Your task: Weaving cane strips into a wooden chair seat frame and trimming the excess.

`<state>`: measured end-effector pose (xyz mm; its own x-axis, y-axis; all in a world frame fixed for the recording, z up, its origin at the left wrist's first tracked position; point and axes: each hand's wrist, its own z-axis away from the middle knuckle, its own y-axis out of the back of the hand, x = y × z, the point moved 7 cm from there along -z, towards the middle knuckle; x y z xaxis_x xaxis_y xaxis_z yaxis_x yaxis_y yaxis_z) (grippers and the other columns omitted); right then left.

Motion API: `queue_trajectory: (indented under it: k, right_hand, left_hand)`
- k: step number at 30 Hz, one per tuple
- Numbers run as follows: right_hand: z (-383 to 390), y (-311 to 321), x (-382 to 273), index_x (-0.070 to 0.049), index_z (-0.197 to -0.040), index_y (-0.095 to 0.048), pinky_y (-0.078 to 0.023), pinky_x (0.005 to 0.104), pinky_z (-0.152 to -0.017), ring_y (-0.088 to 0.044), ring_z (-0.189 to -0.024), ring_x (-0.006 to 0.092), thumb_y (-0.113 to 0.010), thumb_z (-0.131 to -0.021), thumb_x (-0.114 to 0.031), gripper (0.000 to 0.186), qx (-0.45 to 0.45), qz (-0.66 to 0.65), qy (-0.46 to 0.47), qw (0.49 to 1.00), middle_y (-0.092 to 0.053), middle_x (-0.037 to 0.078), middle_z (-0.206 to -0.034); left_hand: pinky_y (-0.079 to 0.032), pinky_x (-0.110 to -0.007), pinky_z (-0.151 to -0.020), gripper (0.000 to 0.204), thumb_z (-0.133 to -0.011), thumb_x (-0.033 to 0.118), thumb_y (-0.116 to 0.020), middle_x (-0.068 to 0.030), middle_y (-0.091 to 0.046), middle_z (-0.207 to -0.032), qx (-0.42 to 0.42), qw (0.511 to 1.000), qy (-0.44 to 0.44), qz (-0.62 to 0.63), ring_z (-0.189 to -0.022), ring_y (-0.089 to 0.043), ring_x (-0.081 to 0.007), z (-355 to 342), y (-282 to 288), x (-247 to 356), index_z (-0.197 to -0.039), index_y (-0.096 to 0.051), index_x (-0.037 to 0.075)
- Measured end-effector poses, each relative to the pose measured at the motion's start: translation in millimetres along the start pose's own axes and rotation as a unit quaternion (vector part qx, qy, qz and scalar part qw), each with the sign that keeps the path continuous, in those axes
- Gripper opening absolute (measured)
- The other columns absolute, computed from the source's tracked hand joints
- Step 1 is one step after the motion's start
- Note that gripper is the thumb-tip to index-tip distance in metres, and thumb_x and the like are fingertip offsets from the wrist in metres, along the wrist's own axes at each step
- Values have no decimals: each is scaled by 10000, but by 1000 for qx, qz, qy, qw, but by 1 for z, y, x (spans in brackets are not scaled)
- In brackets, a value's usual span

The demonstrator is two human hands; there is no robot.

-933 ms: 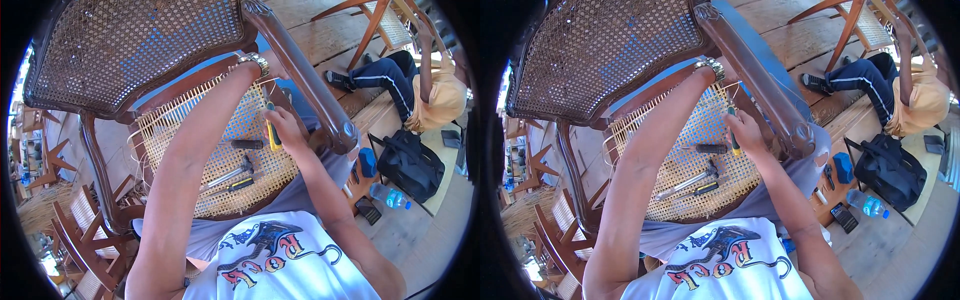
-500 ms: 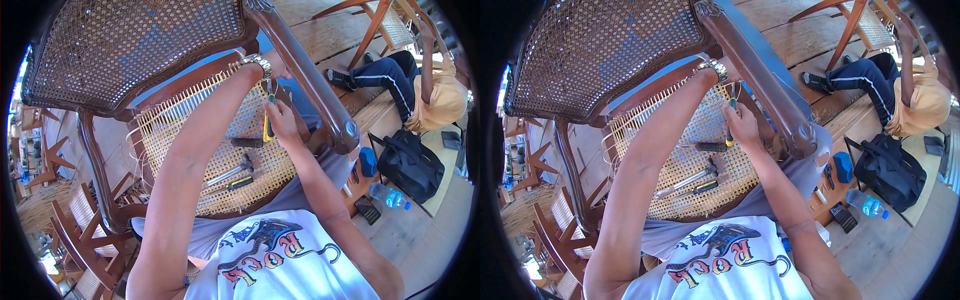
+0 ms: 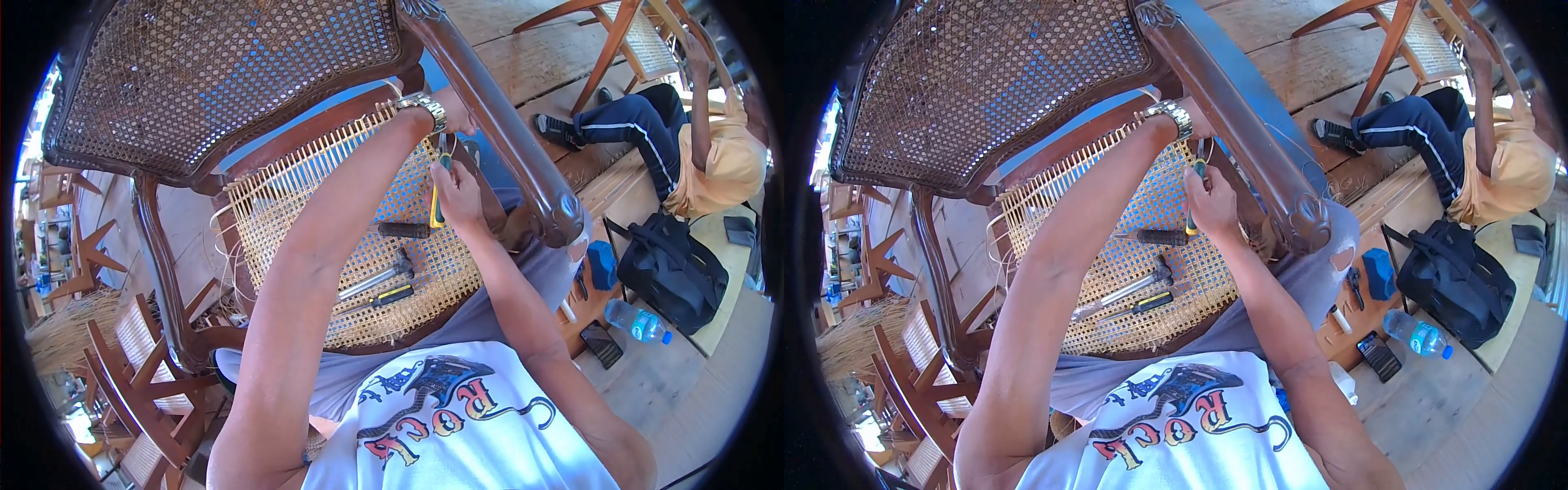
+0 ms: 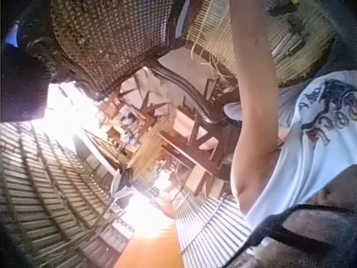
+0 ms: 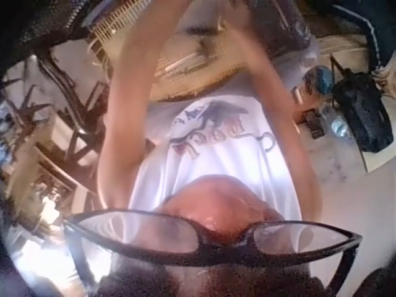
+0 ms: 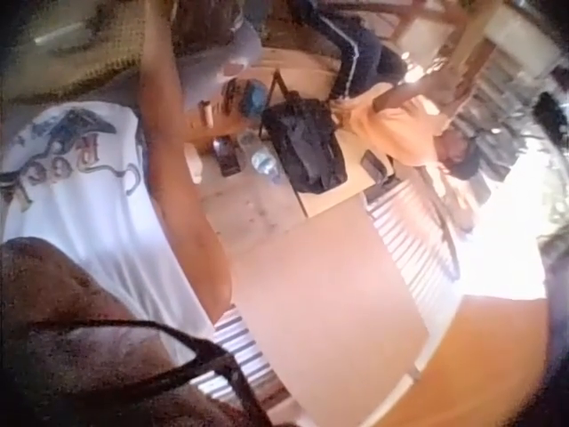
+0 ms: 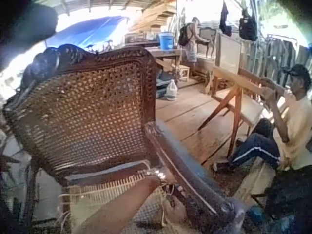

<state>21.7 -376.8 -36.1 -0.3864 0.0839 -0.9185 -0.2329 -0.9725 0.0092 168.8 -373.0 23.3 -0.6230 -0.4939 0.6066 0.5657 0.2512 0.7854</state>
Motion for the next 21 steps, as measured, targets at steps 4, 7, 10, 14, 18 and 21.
queue_trajectory:
  k: [4, 7, 10, 14, 18, 21]
  right_hand:
    - [24, -3, 1, -20, -1029, -565, -454, 228, -514, -587, -567, 86, -580, -956, -270, 261, -75, -47, 34, 995, -585, 11, -717]
    - [108, -19, -49, -40, -1184, -555, -483, 326, -731, -602, -810, 190, -680, -848, -290, 437, -258, 162, 162, 939, -591, 95, -914]
    - [159, -23, -56, -66, -1269, -538, -436, 416, -909, -543, -1024, 274, -741, -754, -304, 602, -290, 352, 336, 824, -544, 140, -1082]
    - [185, -37, -5, -86, -1318, -510, -375, 489, -1027, -469, -1155, 319, -803, -671, -296, 740, -324, 477, 433, 693, -505, 126, -1187]
    - [199, -37, -19, -64, -1310, -497, -348, 489, -1058, -433, -1244, 328, -805, -687, -308, 736, -324, 436, 454, 707, -490, 151, -1268]
    - [192, -30, -83, -28, -1307, -481, -365, 488, -1045, -448, -1237, 351, -791, -719, -292, 716, -215, 331, 447, 803, -478, 175, -1290]
  left_hand:
    - [-553, -334, -685, 204, -713, 86, -754, -56, -716, -773, 13, 999, -3, 30, -753, -692, -165, -8, -13, -31, -906, -709, 36]
    - [-548, -323, -669, 180, -755, 139, -723, -53, -714, -754, 157, 983, -92, 29, -727, -689, -157, 27, 12, -52, -908, -711, 45]
    - [-538, -302, -664, 237, -796, 255, -691, -60, -717, -759, 1, 980, 134, 146, -702, -684, -145, 78, 29, -45, -923, -722, 57]
    - [-534, -362, -682, 277, -809, 300, -666, -120, -711, -776, 89, 968, 233, 32, -727, -691, -249, 179, 40, -70, -917, -705, 48]
    - [-531, -415, -693, 226, -844, 254, -622, -170, -691, -794, 275, 899, 332, -75, -754, -679, -329, 322, 22, -55, -843, -675, 34]
    - [-496, -376, -620, 161, -859, 169, -648, -138, -654, -734, 292, 899, 324, 21, -673, -645, -263, 364, -11, 39, -876, -682, 13]
